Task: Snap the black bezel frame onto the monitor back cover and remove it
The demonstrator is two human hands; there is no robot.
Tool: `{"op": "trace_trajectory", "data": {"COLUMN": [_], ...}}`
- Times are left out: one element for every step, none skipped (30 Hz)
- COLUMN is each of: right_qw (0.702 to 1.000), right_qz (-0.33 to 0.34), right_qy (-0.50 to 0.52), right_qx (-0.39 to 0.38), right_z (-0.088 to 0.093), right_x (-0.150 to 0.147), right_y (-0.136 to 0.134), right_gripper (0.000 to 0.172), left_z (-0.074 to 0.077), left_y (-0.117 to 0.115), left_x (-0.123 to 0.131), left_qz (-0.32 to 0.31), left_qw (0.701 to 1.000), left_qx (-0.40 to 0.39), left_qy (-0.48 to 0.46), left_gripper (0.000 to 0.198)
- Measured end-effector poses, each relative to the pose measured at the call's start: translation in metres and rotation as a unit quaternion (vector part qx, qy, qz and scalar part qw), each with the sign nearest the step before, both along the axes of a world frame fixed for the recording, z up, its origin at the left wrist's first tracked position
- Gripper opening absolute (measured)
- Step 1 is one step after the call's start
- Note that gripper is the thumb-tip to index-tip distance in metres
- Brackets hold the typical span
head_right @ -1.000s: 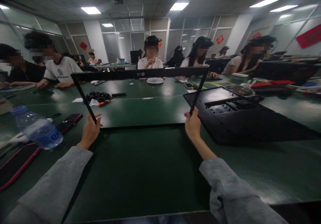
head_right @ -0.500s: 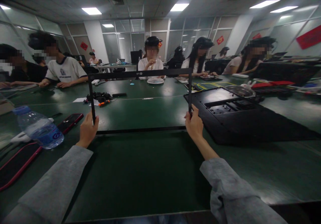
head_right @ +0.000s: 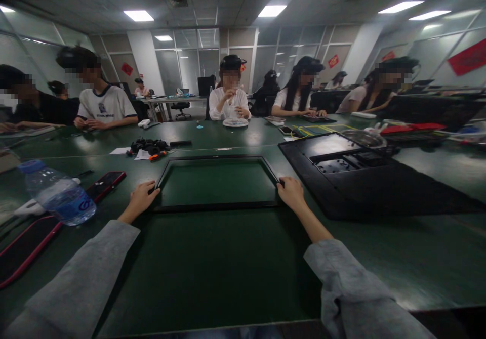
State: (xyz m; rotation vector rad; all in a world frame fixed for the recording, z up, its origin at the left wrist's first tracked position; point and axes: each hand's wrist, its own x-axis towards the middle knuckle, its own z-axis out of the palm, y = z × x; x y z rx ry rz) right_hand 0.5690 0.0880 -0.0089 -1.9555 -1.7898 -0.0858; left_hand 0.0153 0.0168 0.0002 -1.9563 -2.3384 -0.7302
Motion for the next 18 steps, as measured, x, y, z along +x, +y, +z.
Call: {"op": "trace_trajectory", "data": {"right_qw": [1.000, 1.000, 1.000, 1.000, 1.000, 0.999, 0.999, 0.998, 0.997, 0.996, 0.995, 0.993, 0.990, 0.986, 0.980, 0.972, 0.962, 0.954], "right_qz": [-0.003, -0.004, -0.003, -0.002, -0.001, 0.002, 0.004, 0.007, 0.006, 0.000, -0.012, -0.031, -0.055, -0.085, -0.116, -0.147, -0.178, -0.198], "right_qy": [-0.007, -0.011, -0.011, -0.007, 0.000, 0.008, 0.018, 0.028, 0.038, 0.046, 0.054, 0.060, 0.066, 0.070, 0.072, 0.074, 0.073, 0.062], "right_qx": [0.000, 0.004, 0.010, 0.017, 0.023, 0.030, 0.039, 0.049, 0.061, 0.072, 0.083, 0.095, 0.108, 0.124, 0.143, 0.166, 0.193, 0.216], "right_z": [-0.001, -0.001, -0.002, -0.002, -0.002, -0.002, -0.002, -0.001, 0.001, 0.003, 0.006, 0.009, 0.012, 0.016, 0.019, 0.022, 0.025, 0.027], "right_x": [0.000, 0.001, 0.001, 0.001, 0.001, 0.002, 0.002, 0.002, 0.003, 0.004, 0.006, 0.008, 0.010, 0.014, 0.019, 0.025, 0.033, 0.043], "right_y": [0.000, 0.000, 0.000, 0.000, 0.000, 0.000, 0.000, -0.001, -0.002, -0.004, -0.006, -0.010, -0.014, -0.019, -0.024, -0.030, -0.036, -0.042], "right_gripper": [0.038, 0.037, 0.036, 0.035, 0.034, 0.035, 0.036, 0.037, 0.038, 0.040, 0.041, 0.043, 0.045, 0.047, 0.049, 0.050, 0.052, 0.055], "left_z": [0.001, 0.002, 0.003, 0.004, 0.004, 0.004, 0.004, 0.005, 0.005, 0.006, 0.008, 0.010, 0.012, 0.014, 0.016, 0.018, 0.020, 0.021], "left_y": [-0.001, -0.001, -0.001, -0.002, -0.001, -0.001, -0.001, -0.001, -0.001, -0.001, -0.003, -0.005, -0.007, -0.011, -0.016, -0.021, -0.026, -0.031], "left_x": [0.001, 0.001, 0.002, 0.002, 0.002, 0.002, 0.003, 0.003, 0.003, 0.003, 0.004, 0.006, 0.008, 0.010, 0.013, 0.016, 0.019, 0.022], "left_qz": [-0.001, -0.004, -0.006, -0.008, -0.007, -0.005, -0.002, -0.001, -0.002, -0.007, -0.016, -0.030, -0.051, -0.076, -0.105, -0.136, -0.166, -0.191], "left_qw": [1.000, 1.000, 1.000, 1.000, 1.000, 1.000, 1.000, 1.000, 1.000, 0.999, 0.998, 0.997, 0.996, 0.994, 0.992, 0.989, 0.985, 0.981], "left_qx": [-0.010, -0.015, -0.019, -0.021, -0.021, -0.019, -0.012, -0.001, 0.013, 0.030, 0.046, 0.058, 0.063, 0.060, 0.048, 0.030, 0.007, -0.015], "left_qy": [0.003, 0.004, 0.005, 0.004, 0.002, -0.003, -0.009, -0.015, -0.022, -0.027, -0.032, -0.036, -0.038, -0.040, -0.041, -0.040, -0.037, -0.033], "left_gripper": [0.038, 0.039, 0.040, 0.040, 0.041, 0.041, 0.042, 0.043, 0.044, 0.044, 0.045, 0.045, 0.045, 0.045, 0.045, 0.047, 0.049, 0.051]}}
